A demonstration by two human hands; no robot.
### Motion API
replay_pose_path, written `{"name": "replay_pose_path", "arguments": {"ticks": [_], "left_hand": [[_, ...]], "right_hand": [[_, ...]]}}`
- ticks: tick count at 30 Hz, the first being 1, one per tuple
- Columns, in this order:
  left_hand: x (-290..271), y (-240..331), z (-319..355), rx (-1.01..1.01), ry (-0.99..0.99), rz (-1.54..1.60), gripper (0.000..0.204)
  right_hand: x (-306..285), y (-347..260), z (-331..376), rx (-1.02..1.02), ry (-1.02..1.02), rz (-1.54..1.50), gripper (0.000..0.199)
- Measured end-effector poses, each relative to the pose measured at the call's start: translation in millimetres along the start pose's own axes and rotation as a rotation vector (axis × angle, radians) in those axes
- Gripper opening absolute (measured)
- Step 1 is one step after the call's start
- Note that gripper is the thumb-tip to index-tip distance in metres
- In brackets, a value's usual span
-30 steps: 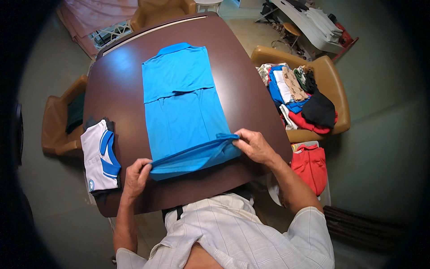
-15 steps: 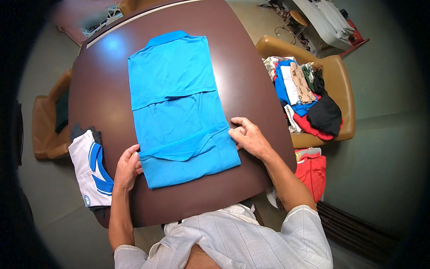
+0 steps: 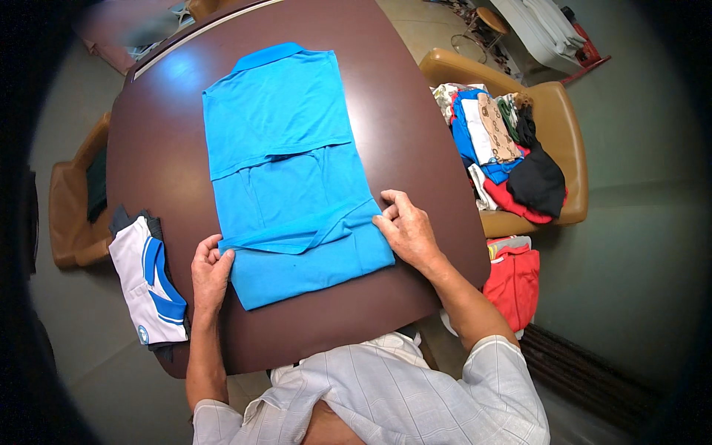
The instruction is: The person folds a white polo shirt with blue trim and then a blue polo shirt on a brown table. They smooth each garment, fold the sleeves inward, and fold the shirts into compact rectangles, placing the finished items on the table.
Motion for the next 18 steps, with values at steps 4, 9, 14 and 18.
{"name": "replay_pose_path", "arguments": {"ticks": [4, 9, 14, 18], "left_hand": [[9, 11, 14, 0.341, 0.188, -0.460, 0.043], [53, 39, 28, 0.905, 0.129, -0.689, 0.032], [98, 32, 31, 0.977, -0.096, -0.578, 0.035], [104, 12, 24, 0.966, -0.091, -0.580, 0.040]], "right_hand": [[-11, -6, 2, -0.249, 0.102, 0.204, 0.043], [-13, -33, -18, -0.566, -0.014, 0.340, 0.042], [1, -27, -41, -0.599, -0.107, 0.420, 0.026], [1, -22, -47, -0.615, -0.094, 0.384, 0.018]]}}
Point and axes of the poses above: each hand's wrist, its own z-axis away from the middle knuckle, its own x-axis out of the palm, y = z × x, the point moved 1 cm from there along -z, towards the middle knuckle, and after that the axes turned 6 degrees about z, right-handed, at the moved point
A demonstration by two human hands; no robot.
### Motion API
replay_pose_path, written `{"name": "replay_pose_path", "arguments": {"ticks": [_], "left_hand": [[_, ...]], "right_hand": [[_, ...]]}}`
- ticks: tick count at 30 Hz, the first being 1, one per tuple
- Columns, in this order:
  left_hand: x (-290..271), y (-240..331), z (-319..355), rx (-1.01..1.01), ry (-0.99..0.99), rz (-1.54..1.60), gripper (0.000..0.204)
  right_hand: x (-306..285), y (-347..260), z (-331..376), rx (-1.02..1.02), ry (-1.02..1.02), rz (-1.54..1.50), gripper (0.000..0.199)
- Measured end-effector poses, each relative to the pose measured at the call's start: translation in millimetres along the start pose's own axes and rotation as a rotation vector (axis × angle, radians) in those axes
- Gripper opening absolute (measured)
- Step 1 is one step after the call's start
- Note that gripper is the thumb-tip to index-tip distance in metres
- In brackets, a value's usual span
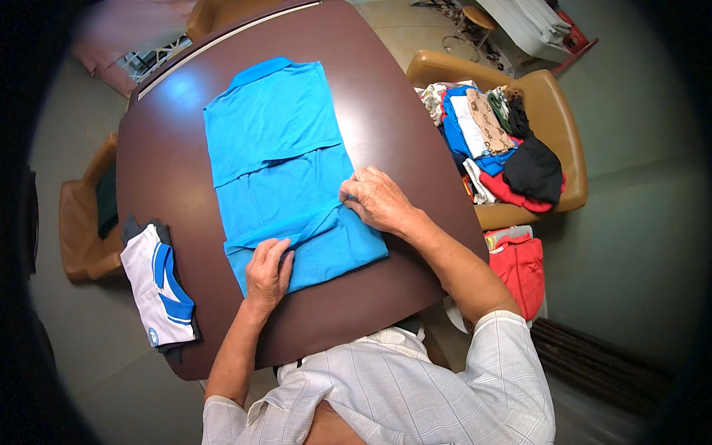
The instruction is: The person folds a white polo shirt with blue trim and then a blue polo shirt on a brown table. They smooth each garment, fold the sleeves inward, and fold the shirts into compact rectangles, placing the finished items on the table.
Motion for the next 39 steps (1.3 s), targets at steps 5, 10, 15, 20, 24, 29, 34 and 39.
{"name": "replay_pose_path", "arguments": {"ticks": [5, 10, 15, 20, 24, 29, 34, 39], "left_hand": [[5, -14, 3, -0.001, 0.082, -0.074, 0.043], [8, -17, 6, 0.014, 0.107, -0.155, 0.045], [9, -19, 10, 0.004, 0.139, -0.170, 0.049], [8, -20, 10, 0.049, 0.140, -0.186, 0.050], [8, -19, 9, 0.059, 0.129, -0.181, 0.048], [8, -20, 10, 0.051, 0.123, -0.168, 0.042], [8, -20, 10, 0.041, 0.119, -0.170, 0.037], [8, -20, 10, 0.025, 0.111, -0.143, 0.035]], "right_hand": [[-2, 5, -3, 0.043, 0.017, 0.002, 0.012], [5, 4, 8, 0.057, 0.156, -0.028, 0.010], [-17, -13, 41, 0.172, 0.219, -0.034, 0.015], [-20, -48, 84, 0.266, 0.120, 0.001, 0.032], [-15, -58, 98, 0.386, 0.010, -0.042, 0.035], [-1, -50, 103, 0.433, 0.056, -0.027, 0.030], [6, -36, 110, 0.465, 0.096, -0.052, 0.028], [7, -29, 110, 0.490, 0.049, -0.188, 0.032]]}}
Point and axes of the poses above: each hand's wrist, its own z-axis away from the middle knuckle, its own x-axis out of the palm, y = z × x, the point moved 1 cm from there along -z, towards the middle knuckle, and after that the axes turned 6 degrees about z, right-handed, at the moved point
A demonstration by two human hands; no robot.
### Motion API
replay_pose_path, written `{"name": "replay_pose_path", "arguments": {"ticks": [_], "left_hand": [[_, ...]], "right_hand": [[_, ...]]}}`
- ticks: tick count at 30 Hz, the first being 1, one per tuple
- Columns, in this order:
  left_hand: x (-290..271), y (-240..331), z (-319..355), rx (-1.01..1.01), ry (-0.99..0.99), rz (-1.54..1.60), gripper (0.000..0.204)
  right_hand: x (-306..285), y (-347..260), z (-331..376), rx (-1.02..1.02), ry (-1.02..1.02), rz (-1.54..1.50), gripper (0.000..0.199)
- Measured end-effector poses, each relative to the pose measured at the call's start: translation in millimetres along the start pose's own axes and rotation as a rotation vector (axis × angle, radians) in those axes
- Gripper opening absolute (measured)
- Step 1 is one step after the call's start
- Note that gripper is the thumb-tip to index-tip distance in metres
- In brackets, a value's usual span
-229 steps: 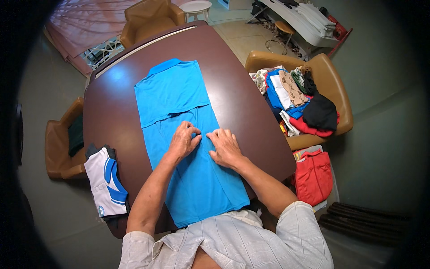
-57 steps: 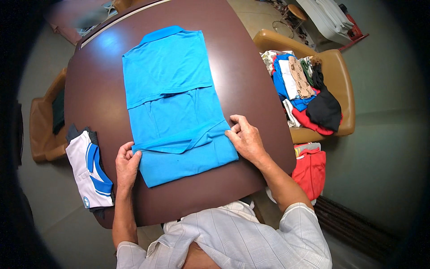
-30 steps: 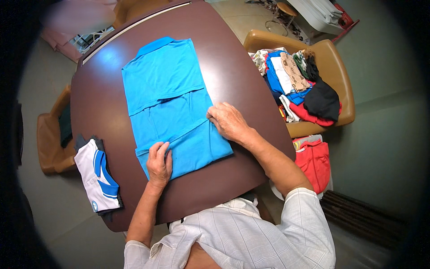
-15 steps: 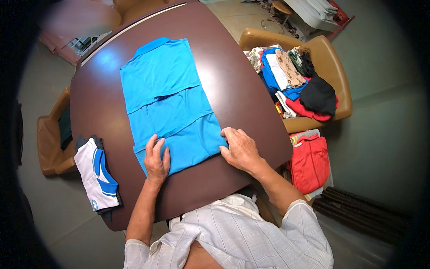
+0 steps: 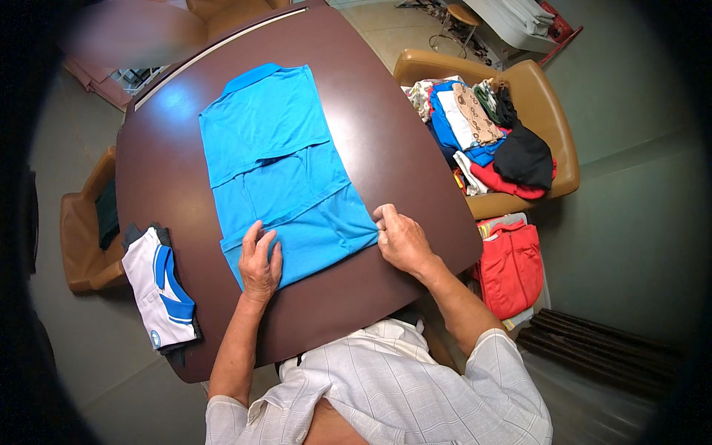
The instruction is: The person folds a white polo shirt with blue trim and then a blue polo shirt on a brown table. They smooth each garment, fold the sleeves inward, and fold the shirts into compact rectangles, placing the finished items on the table.
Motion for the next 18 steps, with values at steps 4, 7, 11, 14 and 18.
{"name": "replay_pose_path", "arguments": {"ticks": [4, 7, 11, 14, 18], "left_hand": [[-8, 19, -3, 0.056, -0.027, 0.011, 0.034], [-3, 52, 2, 0.131, -0.160, 0.114, 0.039], [19, 78, 4, 0.118, -0.282, 0.167, 0.043], [31, 77, 7, 0.128, -0.237, 0.101, 0.035], [37, 67, 10, 0.148, -0.186, 0.101, 0.021]], "right_hand": [[-6, -3, 4, 0.009, -0.084, -0.099, 0.039], [-9, -10, 11, -0.027, -0.072, -0.093, 0.047], [6, -18, 15, -0.006, -0.038, -0.054, 0.052], [8, -19, 13, -0.005, -0.001, -0.071, 0.051], [4, -13, 10, -0.007, 0.018, -0.109, 0.049]]}}
Point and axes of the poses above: each hand's wrist, its own z-axis away from the middle knuckle, its own x-axis out of the palm, y = z × x, the point moved 1 cm from there along -z, towards the middle knuckle, and after that the axes turned 6 degrees about z, right-handed, at the moved point
